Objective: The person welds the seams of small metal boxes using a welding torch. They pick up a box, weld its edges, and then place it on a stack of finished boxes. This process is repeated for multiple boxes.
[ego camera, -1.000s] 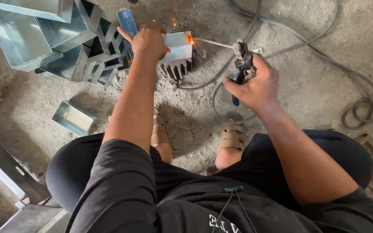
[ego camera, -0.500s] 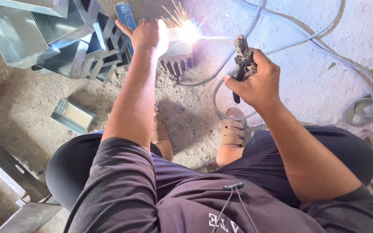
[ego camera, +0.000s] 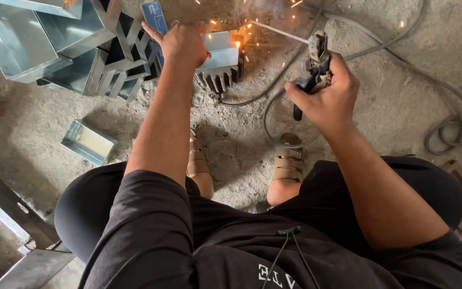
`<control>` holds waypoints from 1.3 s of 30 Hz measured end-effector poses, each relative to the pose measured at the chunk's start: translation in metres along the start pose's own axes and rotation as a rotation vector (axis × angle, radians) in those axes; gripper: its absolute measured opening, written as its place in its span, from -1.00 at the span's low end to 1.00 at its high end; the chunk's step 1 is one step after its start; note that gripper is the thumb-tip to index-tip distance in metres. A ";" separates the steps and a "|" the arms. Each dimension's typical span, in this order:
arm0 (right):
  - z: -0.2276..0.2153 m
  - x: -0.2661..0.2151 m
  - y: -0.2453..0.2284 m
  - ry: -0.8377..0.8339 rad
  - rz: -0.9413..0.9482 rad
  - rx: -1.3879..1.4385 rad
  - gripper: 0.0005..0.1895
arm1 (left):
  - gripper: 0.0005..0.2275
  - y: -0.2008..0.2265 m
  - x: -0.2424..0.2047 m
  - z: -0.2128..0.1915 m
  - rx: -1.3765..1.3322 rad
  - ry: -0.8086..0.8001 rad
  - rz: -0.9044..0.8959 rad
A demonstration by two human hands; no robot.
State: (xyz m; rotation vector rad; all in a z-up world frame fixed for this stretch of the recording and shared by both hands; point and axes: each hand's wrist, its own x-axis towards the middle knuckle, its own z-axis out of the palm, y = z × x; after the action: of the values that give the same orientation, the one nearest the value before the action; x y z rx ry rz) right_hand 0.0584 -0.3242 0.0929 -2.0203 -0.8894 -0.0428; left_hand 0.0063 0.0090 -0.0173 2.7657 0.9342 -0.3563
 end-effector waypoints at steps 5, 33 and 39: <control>0.000 0.001 0.001 -0.006 0.002 -0.017 -0.52 | -0.58 -0.001 -0.001 -0.005 -0.019 -0.029 0.000; 0.012 0.003 0.005 -0.014 0.015 -0.019 -0.48 | -0.51 -0.010 -0.012 -0.011 0.009 -0.029 0.171; 0.015 0.003 0.004 -0.024 0.035 -0.056 -0.48 | -0.63 -0.002 -0.009 -0.014 -0.022 -0.065 0.181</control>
State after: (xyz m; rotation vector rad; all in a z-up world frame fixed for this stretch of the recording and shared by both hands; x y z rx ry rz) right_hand 0.0589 -0.3130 0.0820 -2.0923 -0.8767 -0.0244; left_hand 0.0002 0.0093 -0.0017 2.7732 0.6618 -0.4001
